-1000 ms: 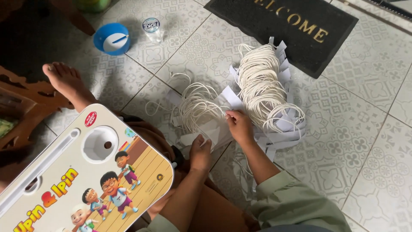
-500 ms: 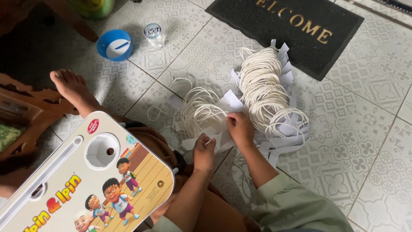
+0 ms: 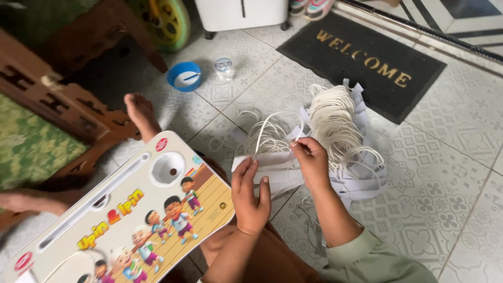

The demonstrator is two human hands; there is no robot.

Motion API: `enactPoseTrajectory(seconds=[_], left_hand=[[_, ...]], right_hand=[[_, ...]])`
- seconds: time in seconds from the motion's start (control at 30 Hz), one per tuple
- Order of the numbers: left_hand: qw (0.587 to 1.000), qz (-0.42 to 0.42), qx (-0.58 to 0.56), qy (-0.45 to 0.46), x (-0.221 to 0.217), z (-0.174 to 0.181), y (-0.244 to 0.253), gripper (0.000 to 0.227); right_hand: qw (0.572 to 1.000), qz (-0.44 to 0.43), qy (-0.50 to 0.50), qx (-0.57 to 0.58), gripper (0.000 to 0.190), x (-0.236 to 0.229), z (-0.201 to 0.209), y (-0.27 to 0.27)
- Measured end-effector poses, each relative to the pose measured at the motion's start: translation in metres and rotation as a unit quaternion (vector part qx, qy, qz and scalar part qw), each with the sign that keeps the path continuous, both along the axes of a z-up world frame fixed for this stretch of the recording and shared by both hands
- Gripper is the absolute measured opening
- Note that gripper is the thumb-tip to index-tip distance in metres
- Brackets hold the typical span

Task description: Assembling white cord handles or straps onto a small illustrated lap desk or board using paper strips.

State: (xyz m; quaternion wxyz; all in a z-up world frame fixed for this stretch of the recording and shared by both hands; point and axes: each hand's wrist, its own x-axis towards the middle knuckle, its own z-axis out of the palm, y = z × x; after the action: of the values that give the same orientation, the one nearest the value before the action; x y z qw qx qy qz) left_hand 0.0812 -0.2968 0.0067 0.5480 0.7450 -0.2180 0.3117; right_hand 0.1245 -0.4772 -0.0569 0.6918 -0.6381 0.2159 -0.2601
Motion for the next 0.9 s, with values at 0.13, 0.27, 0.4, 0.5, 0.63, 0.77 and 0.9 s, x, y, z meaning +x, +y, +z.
enactPoseTrajectory(seconds=[0.13,0.27,0.4,0.5,0.63,0.77,0.9], left_hand=[[0.989,0.085,-0.09,0.078,-0.018,-0.011,0.03,0.041],[0.945,0.034,-0.252,0.206,-0.031,0.013,0.077,0.024],[0.912,0.043,-0.318,0.253,-0.045,0.028,0.131,0.021],[0.911,0.077,-0.295,0.277,-0.062,0.034,0.168,0.023],[0.895,0.109,-0.307,0.304,-0.085,0.04,0.203,0.025],[0.917,0.141,-0.241,0.286,-0.1,0.057,0.233,0.023],[0.928,0.137,-0.193,0.289,-0.111,0.055,0.243,0.02]], right_hand=[[0.992,0.098,-0.011,0.079,0.011,-0.033,0.047,0.041],[0.961,0.249,-0.028,0.115,0.005,-0.055,0.045,0.088],[0.953,0.302,0.02,0.029,0.023,-0.069,0.047,0.126],[0.946,0.206,-0.124,-0.22,0.042,-0.073,0.072,0.149],[0.833,0.125,-0.265,-0.469,0.037,-0.1,0.14,0.189],[0.824,0.133,-0.331,-0.44,0.031,-0.112,0.182,0.204],[0.738,0.218,-0.336,-0.542,0.027,-0.12,0.21,0.236]])
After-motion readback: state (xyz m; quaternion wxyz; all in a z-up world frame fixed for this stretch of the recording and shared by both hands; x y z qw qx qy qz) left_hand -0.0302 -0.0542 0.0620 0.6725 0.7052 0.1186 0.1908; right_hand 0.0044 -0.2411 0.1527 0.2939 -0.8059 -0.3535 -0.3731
